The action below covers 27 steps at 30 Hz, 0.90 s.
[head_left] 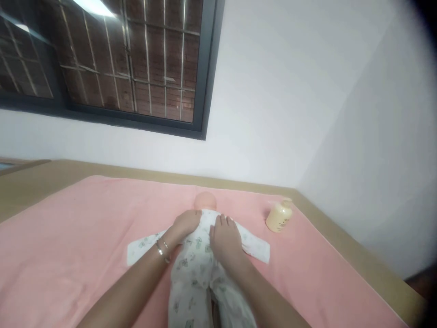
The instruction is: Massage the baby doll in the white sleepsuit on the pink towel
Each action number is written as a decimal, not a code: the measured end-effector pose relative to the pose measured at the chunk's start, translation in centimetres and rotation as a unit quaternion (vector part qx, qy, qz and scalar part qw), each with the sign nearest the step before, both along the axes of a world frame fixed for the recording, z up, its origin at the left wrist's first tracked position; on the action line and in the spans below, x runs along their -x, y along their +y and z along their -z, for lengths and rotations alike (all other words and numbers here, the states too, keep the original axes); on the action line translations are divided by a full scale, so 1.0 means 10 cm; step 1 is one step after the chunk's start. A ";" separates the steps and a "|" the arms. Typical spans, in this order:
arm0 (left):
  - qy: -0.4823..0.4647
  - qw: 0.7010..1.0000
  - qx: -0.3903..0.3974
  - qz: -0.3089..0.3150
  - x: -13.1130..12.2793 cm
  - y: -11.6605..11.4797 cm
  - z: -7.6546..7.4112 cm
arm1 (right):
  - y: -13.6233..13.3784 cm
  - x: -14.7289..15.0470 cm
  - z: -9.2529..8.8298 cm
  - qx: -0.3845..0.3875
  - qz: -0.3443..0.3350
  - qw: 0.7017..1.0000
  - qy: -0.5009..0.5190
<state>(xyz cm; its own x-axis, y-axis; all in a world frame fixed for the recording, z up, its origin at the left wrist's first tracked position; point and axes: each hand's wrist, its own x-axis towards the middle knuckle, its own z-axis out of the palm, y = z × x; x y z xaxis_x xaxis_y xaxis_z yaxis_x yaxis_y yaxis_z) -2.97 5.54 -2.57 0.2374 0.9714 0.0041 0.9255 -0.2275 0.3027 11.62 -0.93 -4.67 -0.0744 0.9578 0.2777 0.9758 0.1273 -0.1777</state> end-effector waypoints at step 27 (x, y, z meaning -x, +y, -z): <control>0.134 0.980 -0.116 0.094 -0.23 -0.46 -0.05 | 0.51 -0.26 -0.33 0.192 0.011 0.981 0.021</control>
<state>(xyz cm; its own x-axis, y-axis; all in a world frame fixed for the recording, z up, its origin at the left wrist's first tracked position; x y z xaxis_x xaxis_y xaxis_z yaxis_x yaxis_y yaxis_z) -0.65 0.94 -2.07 0.4354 0.8904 0.1331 0.8995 -0.4362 -0.0248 14.27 4.18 -1.39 -0.0487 0.9937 -0.1009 0.9686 0.0223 -0.2477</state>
